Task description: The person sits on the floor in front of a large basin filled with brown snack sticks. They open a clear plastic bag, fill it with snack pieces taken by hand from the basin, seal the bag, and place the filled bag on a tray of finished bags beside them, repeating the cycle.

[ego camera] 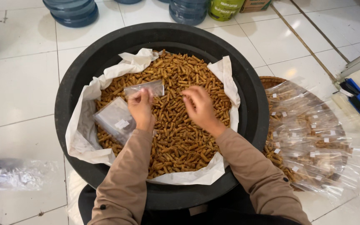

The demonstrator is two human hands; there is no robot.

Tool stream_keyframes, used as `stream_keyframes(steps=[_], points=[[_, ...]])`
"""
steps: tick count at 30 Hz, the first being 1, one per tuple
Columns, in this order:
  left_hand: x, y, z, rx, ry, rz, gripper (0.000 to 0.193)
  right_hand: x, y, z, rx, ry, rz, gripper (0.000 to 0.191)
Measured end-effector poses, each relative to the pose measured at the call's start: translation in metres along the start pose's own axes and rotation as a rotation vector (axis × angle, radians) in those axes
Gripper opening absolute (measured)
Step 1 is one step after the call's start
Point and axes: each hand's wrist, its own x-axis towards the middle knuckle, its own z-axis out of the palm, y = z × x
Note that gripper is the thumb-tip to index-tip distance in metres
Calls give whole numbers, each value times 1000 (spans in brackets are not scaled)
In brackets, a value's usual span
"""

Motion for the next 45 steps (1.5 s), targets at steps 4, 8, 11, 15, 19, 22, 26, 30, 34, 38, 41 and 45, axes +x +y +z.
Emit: stream_keyframes(steps=[4, 8, 11, 15, 19, 22, 26, 30, 34, 38, 41, 45], points=[[-13, -3, 16, 65, 110, -8, 20, -11, -30, 16, 64, -150, -157, 29], [-29, 1, 31, 359, 40, 0, 26, -12, -34, 26, -53, -157, -83, 42], [-35, 12, 36, 799, -98, 13, 33, -10, -26, 26, -66, -149, 71, 44], [-38, 26, 41, 1046, -358, 283, 56, -9, -21, 21, 152, -140, 372, 51], [-52, 29, 43, 1064, -464, 369, 75, -15, -23, 24, 530, -150, 470, 52], [-63, 24, 50, 1102, -606, 489, 74, -20, -13, 32, 755, -146, 355, 56], [-82, 21, 66, 1101, -723, 675, 76, -20, 28, 38, 1199, 16, 747, 70], [-103, 27, 71, 971, -931, 688, 81, -9, 62, 39, 1319, 75, 881, 90], [-96, 32, 70, 863, -784, 128, 89, -2, 48, 22, 983, -43, 800, 97], [-54, 35, 62, 514, -326, -307, 119, 4, 4, 24, 986, -214, 691, 91], [-42, 35, 50, 233, -311, -555, 128, -3, -17, 31, 1146, -334, 533, 83], [-29, 32, 35, 109, -269, -523, 123, -18, -12, 26, 394, -506, 8, 65]])
